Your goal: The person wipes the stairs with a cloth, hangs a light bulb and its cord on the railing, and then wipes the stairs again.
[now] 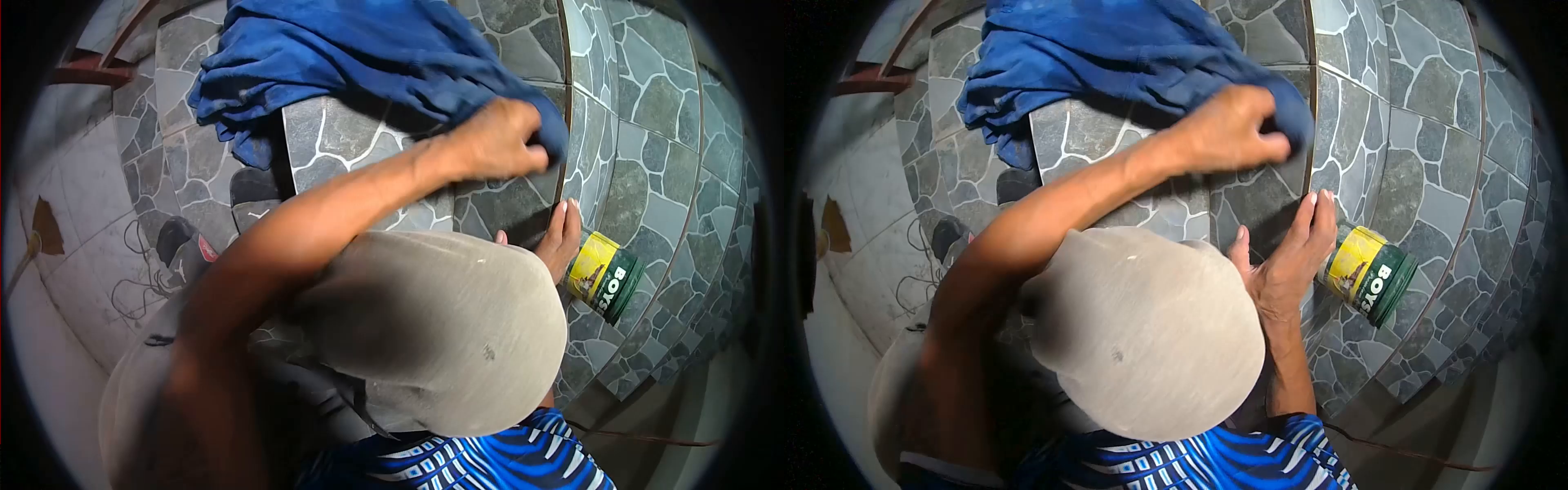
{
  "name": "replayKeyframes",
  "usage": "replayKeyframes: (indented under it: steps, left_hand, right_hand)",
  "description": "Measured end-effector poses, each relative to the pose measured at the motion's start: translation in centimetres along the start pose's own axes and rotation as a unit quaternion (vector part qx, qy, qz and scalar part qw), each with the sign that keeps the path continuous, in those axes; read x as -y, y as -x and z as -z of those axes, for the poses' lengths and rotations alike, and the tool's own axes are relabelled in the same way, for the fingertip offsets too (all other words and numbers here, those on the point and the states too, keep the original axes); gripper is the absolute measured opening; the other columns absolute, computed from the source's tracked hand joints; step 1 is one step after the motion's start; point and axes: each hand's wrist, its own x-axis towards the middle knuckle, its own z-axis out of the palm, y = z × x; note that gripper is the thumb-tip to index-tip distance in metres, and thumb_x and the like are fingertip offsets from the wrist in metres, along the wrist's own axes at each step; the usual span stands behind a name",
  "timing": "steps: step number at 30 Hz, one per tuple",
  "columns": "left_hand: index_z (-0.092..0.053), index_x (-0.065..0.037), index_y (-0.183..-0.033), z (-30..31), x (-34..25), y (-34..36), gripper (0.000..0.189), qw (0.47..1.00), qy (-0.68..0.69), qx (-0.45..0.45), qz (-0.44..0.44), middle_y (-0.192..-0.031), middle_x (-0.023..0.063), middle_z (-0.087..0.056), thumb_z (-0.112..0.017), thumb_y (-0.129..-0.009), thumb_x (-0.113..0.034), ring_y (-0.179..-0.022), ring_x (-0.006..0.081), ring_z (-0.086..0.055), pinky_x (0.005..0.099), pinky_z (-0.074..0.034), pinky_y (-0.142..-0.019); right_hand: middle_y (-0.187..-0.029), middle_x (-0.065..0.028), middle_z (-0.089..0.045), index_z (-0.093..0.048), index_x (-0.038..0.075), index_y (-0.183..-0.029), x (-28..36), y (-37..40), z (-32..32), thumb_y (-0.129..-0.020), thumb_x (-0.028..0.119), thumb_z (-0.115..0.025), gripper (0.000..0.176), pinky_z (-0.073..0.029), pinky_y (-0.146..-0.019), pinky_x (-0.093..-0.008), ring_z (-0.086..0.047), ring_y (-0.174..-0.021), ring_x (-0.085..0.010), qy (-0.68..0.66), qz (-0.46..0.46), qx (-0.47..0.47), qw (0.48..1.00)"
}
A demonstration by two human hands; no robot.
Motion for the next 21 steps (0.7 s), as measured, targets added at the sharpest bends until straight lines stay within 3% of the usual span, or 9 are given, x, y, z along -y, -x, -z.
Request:
replayKeyframes:
  steps: [1, 9, 11, 12, 15, 16, 17, 19, 21]
  left_hand:
    - [-0.057, 0.008, -0.067, -0.8, -0.6, 0.3, 0.035, 0.998, -0.015, 0.012, -0.055, -0.065, 0.0259, -0.058, -0.070, -0.068, -0.025, -0.061, 0.0308, -0.060, 0.0424, -0.048, -0.063]
    - [-0.065, 0.005, -0.077, 0.2, 0.9, 0.0, 0.022, 0.994, 0.036, 0.003, 0.100, -0.064, 0.0155, -0.063, -0.066, -0.072, -0.017, -0.058, 0.0194, -0.059, 0.0346, -0.049, -0.058]
    - [-0.061, 0.009, -0.069, -0.6, 0.7, 0.7, 0.031, 0.994, 0.096, 0.051, -0.016, -0.061, 0.0265, -0.058, -0.067, -0.067, -0.021, -0.054, 0.0287, -0.062, 0.0399, -0.049, -0.055]
    - [-0.062, 0.009, -0.071, -0.5, 0.8, 0.9, 0.032, 0.996, 0.011, 0.092, -0.001, -0.063, 0.0257, -0.060, -0.068, -0.066, -0.022, -0.054, 0.0276, -0.061, 0.0389, -0.049, -0.055]
    - [-0.062, 0.009, -0.070, -0.1, 1.6, -0.6, 0.032, 0.997, 0.033, 0.063, 0.008, -0.060, 0.0233, -0.060, -0.068, -0.067, -0.022, -0.052, 0.0250, -0.060, 0.0379, -0.049, -0.054]
    - [-0.063, 0.010, -0.069, 0.0, 0.8, -0.9, 0.031, 0.989, 0.144, -0.017, 0.000, -0.056, 0.0207, -0.059, -0.068, -0.067, -0.021, -0.051, 0.0207, -0.058, 0.0369, -0.049, -0.052]
    - [-0.067, 0.005, -0.078, 1.0, 0.5, -1.5, 0.023, 0.992, 0.020, 0.002, 0.128, -0.064, 0.0067, -0.065, -0.069, -0.074, -0.018, -0.064, 0.0080, -0.060, 0.0305, -0.048, -0.056]
    - [-0.066, 0.006, -0.076, 1.5, -0.7, -1.2, 0.024, 0.992, 0.024, 0.055, 0.113, -0.065, 0.0126, -0.065, -0.068, -0.074, -0.018, -0.062, 0.0142, -0.061, 0.0330, -0.049, -0.057]
    - [-0.064, 0.008, -0.072, -0.9, 0.3, 0.1, 0.027, 0.988, 0.049, 0.123, -0.075, -0.063, 0.0199, -0.063, -0.069, -0.071, -0.018, -0.057, 0.0234, -0.061, 0.0369, -0.049, -0.056]
  right_hand:
    - [-0.140, -0.0311, -0.033, -0.029, -0.009, -0.141, 0.1, 0.0, 0.1, -0.071, 0.018, -0.075, 0.088, -0.029, -0.107, -0.0526, -0.034, -0.130, -0.0473, 0.001, -0.007, 0.006, 1.000]
    - [-0.138, -0.0338, -0.033, -0.031, -0.012, -0.138, -0.3, 0.1, 0.4, -0.070, 0.019, -0.074, 0.086, -0.029, -0.106, -0.0543, -0.035, -0.129, -0.0483, 0.002, 0.005, 0.013, 1.000]
    - [-0.138, -0.0340, -0.033, -0.031, -0.012, -0.138, -0.5, 0.1, 0.2, -0.070, 0.019, -0.074, 0.086, -0.029, -0.105, -0.0547, -0.035, -0.128, -0.0484, 0.008, 0.010, 0.003, 1.000]
    - [-0.138, -0.0342, -0.034, -0.032, -0.011, -0.138, -0.4, 0.0, 0.2, -0.070, 0.021, -0.074, 0.086, -0.030, -0.105, -0.0552, -0.036, -0.128, -0.0484, 0.001, 0.011, 0.001, 1.000]
    - [-0.138, -0.0343, -0.034, -0.032, -0.012, -0.137, -0.9, 0.1, 0.0, -0.069, 0.021, -0.074, 0.086, -0.030, -0.105, -0.0548, -0.036, -0.128, -0.0486, 0.002, 0.035, -0.011, 0.999]
    - [-0.138, -0.0344, -0.034, -0.032, -0.011, -0.137, -0.9, 0.4, 0.0, -0.069, 0.021, -0.074, 0.086, -0.030, -0.105, -0.0549, -0.035, -0.128, -0.0487, 0.002, 0.034, -0.007, 0.999]
    - [-0.138, -0.0345, -0.034, -0.032, -0.011, -0.137, -0.8, 0.5, -0.1, -0.069, 0.021, -0.075, 0.086, -0.029, -0.105, -0.0549, -0.035, -0.129, -0.0487, 0.002, 0.029, -0.003, 1.000]
    - [-0.138, -0.0347, -0.034, -0.032, -0.011, -0.138, -0.9, 0.5, 0.0, -0.069, 0.021, -0.075, 0.087, -0.029, -0.106, -0.0549, -0.035, -0.129, -0.0489, 0.009, 0.021, -0.002, 1.000]
    - [-0.138, -0.0349, -0.034, -0.032, -0.011, -0.138, -0.6, 0.2, 0.0, -0.069, 0.020, -0.075, 0.087, -0.029, -0.106, -0.0548, -0.035, -0.129, -0.0490, 0.014, 0.015, 0.000, 1.000]
